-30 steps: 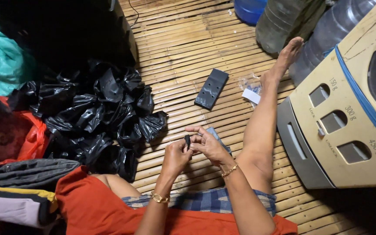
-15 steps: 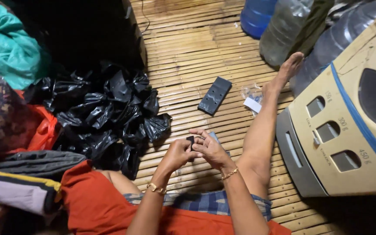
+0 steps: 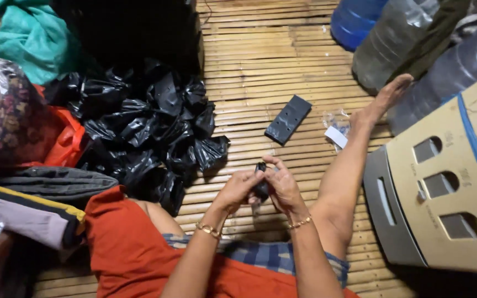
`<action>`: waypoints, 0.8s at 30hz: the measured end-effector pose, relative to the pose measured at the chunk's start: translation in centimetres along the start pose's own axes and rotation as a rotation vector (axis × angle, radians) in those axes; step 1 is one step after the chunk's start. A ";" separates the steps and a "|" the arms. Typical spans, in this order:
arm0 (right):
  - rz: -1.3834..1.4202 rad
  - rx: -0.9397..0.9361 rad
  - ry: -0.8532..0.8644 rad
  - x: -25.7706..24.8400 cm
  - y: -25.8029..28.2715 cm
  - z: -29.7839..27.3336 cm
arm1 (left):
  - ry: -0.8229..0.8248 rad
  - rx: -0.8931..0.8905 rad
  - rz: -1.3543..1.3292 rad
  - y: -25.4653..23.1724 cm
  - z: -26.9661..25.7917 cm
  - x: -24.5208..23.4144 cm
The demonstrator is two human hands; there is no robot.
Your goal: The person is sitting on a bamboo floor, separating and folding black plastic seedling bags from a large pile.
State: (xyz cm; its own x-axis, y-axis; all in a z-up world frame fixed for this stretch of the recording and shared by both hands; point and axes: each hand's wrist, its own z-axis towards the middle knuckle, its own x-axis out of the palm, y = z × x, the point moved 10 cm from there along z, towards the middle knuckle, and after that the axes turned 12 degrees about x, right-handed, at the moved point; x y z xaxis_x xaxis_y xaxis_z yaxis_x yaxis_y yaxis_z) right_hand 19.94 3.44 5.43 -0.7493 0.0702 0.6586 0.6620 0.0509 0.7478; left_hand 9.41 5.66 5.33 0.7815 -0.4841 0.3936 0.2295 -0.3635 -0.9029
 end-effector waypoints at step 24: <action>-0.418 -0.069 -0.278 -2.2 0.5 0.5 | -0.432 0.317 0.675 -1.1 3.1 -7.5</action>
State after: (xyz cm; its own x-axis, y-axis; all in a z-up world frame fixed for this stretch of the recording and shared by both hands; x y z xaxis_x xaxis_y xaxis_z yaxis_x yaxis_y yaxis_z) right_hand 21.94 3.85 4.34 -0.9105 0.3209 0.2608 0.2964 0.0665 0.9528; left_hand 5.10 12.17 2.80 0.9463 -0.1483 -0.2871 -0.2628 0.1637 -0.9509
